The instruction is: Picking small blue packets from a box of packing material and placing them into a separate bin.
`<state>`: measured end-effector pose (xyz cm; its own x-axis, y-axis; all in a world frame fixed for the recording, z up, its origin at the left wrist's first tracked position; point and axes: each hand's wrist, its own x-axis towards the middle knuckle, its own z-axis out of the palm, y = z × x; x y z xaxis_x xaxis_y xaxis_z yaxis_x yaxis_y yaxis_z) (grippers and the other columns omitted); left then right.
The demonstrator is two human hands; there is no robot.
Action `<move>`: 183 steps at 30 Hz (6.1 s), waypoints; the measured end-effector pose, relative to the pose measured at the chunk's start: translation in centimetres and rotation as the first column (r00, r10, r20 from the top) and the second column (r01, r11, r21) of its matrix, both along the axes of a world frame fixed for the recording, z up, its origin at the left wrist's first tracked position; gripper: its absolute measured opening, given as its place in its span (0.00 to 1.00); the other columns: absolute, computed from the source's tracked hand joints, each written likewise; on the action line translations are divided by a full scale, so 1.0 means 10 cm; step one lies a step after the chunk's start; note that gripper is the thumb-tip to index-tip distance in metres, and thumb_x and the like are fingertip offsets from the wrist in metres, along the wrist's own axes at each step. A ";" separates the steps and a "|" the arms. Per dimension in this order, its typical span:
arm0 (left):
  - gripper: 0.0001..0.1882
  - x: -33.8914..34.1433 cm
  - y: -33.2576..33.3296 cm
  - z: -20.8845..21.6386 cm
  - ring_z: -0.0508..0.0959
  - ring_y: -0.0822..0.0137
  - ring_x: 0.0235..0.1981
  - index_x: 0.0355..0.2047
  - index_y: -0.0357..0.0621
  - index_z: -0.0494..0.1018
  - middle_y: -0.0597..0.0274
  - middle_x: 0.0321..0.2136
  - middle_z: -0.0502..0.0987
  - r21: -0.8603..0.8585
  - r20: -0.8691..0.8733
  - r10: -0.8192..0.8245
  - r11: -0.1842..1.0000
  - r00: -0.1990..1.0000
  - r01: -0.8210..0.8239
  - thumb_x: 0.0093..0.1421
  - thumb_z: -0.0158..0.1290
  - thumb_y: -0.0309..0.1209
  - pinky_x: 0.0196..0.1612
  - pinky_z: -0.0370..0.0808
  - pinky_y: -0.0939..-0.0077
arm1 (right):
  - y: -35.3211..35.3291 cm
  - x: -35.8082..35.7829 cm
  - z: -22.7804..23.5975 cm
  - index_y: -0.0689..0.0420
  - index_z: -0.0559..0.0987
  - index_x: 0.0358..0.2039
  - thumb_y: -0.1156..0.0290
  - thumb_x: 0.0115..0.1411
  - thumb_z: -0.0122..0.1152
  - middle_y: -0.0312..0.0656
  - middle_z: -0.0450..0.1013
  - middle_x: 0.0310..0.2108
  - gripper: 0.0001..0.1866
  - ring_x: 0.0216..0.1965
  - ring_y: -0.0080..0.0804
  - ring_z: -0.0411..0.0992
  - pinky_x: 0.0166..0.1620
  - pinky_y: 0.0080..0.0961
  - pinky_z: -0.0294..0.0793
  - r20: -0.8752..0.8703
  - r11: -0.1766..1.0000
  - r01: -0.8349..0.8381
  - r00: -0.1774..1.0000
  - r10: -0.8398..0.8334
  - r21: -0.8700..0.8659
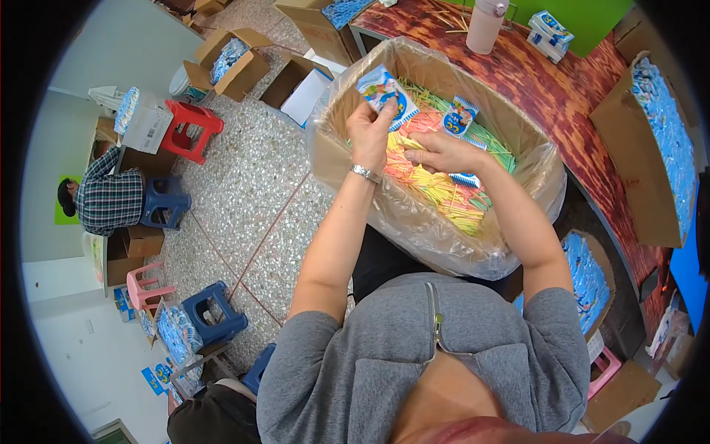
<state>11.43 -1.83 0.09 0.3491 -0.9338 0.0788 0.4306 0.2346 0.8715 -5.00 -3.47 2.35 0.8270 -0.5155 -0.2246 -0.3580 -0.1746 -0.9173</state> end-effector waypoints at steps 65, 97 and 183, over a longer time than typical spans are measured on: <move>0.07 0.12 -0.04 -0.07 0.75 0.80 0.32 0.38 0.38 0.74 0.67 0.34 0.78 -0.026 -0.065 0.234 0.971 0.970 -0.236 0.61 0.54 0.26 0.36 0.73 0.83 | -1.24 0.54 -1.41 0.52 0.69 0.49 0.67 0.61 0.42 0.45 0.74 0.35 0.16 0.29 0.43 0.77 0.28 0.39 0.77 -0.678 0.349 -0.617 0.731 -0.080 -0.706; 0.09 0.03 0.01 -0.10 0.73 0.82 0.30 0.38 0.37 0.75 0.68 0.30 0.77 0.071 0.443 -0.116 0.993 0.889 0.094 0.59 0.56 0.30 0.34 0.71 0.84 | 0.07 0.19 0.02 0.59 0.67 0.45 0.52 0.64 0.50 0.38 0.71 0.29 0.21 0.26 0.22 0.71 0.27 0.22 0.72 -0.198 0.992 -0.082 0.975 0.099 0.092; 0.12 0.02 -0.01 -0.13 0.76 0.79 0.35 0.42 0.36 0.75 0.65 0.36 0.78 0.122 0.317 -0.305 0.952 0.898 0.280 0.59 0.56 0.27 0.41 0.73 0.82 | 0.19 0.19 -0.33 0.63 0.70 0.43 0.59 0.62 0.54 0.55 0.73 0.24 0.19 0.25 0.50 0.74 0.31 0.44 0.72 -0.102 0.866 0.028 0.991 -0.091 -0.500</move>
